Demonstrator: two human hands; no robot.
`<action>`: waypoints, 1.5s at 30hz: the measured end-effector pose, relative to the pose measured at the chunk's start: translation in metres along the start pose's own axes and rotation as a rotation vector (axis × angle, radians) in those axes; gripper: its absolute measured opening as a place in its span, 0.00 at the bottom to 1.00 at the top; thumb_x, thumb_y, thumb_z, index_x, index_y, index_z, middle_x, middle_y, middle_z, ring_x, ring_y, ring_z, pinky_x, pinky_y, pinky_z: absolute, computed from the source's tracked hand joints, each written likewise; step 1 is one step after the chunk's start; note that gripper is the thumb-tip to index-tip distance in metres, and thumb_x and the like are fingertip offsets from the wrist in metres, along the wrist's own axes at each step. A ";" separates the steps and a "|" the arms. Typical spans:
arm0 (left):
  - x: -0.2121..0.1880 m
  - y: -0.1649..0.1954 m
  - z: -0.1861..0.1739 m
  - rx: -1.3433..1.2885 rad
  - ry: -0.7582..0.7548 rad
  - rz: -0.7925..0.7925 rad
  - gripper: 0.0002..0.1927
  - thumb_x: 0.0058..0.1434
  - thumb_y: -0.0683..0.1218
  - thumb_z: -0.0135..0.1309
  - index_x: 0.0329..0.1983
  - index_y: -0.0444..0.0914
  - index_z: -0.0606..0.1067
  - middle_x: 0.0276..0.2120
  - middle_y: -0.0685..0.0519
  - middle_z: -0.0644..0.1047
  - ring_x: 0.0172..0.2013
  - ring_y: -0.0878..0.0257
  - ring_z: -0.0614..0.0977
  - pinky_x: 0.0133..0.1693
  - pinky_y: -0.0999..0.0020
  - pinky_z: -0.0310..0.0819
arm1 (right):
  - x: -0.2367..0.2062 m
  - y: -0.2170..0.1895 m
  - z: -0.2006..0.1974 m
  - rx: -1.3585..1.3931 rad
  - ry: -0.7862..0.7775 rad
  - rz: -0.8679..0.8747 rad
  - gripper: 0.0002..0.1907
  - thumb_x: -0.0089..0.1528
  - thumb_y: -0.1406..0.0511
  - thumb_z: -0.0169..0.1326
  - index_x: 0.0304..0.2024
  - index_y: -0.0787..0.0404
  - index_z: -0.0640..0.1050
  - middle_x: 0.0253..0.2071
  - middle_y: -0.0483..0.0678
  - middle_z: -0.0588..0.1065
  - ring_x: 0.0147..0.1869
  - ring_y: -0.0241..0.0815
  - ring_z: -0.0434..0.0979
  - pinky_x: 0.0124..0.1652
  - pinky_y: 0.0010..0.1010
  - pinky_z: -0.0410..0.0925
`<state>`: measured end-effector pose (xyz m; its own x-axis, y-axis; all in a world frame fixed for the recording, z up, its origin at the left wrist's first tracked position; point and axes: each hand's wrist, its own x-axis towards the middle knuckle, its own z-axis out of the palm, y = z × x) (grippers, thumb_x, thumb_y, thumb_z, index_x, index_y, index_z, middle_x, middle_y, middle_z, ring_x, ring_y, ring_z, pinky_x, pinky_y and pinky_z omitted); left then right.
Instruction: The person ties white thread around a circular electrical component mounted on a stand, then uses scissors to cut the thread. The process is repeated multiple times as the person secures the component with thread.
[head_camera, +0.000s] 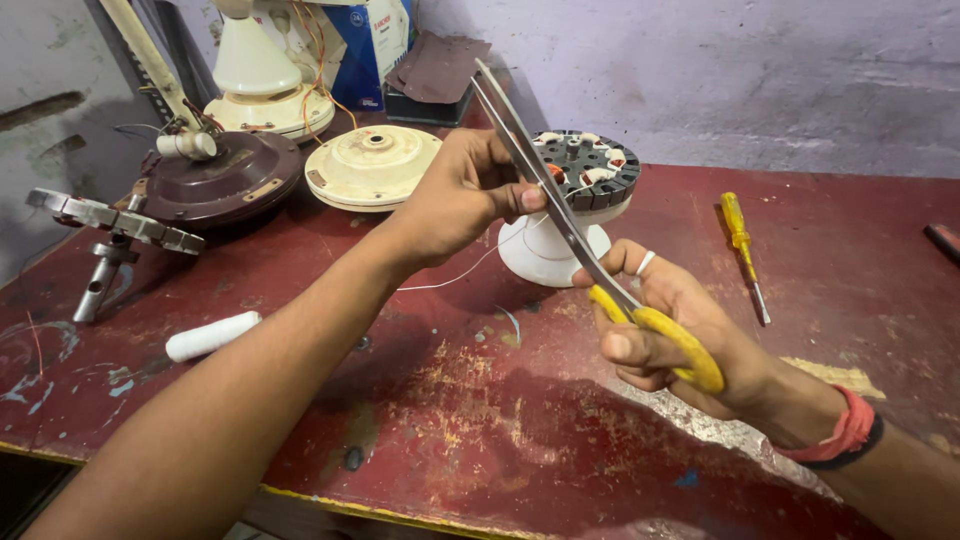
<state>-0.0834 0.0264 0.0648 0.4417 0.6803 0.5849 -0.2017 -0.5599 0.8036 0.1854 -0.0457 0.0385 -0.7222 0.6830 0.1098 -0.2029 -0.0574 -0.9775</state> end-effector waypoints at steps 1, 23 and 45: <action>0.000 0.000 0.000 0.040 0.008 0.011 0.05 0.64 0.38 0.61 0.42 0.34 0.78 0.35 0.57 0.82 0.37 0.71 0.81 0.44 0.73 0.78 | 0.000 0.001 0.000 -0.037 0.012 -0.008 0.36 0.57 0.64 0.70 0.60 0.64 0.64 0.29 0.41 0.62 0.22 0.29 0.57 0.20 0.22 0.52; -0.003 0.027 0.006 0.209 -0.092 0.038 0.09 0.62 0.29 0.54 0.40 0.33 0.78 0.37 0.54 0.82 0.38 0.69 0.81 0.43 0.72 0.77 | 0.001 -0.007 0.002 -0.900 0.188 -0.197 0.46 0.41 0.61 0.76 0.55 0.57 0.63 0.27 0.36 0.62 0.29 0.28 0.57 0.29 0.25 0.55; -0.005 0.037 0.009 0.209 -0.120 0.053 0.07 0.65 0.31 0.54 0.41 0.34 0.78 0.36 0.55 0.81 0.39 0.70 0.82 0.44 0.73 0.79 | -0.003 -0.009 0.002 -0.916 0.270 -0.033 0.43 0.44 0.61 0.76 0.53 0.56 0.63 0.25 0.40 0.60 0.27 0.31 0.59 0.27 0.27 0.61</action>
<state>-0.0852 -0.0020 0.0908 0.5382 0.5933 0.5986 -0.0475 -0.6877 0.7244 0.1879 -0.0484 0.0473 -0.5251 0.8256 0.2065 0.4588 0.4790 -0.7484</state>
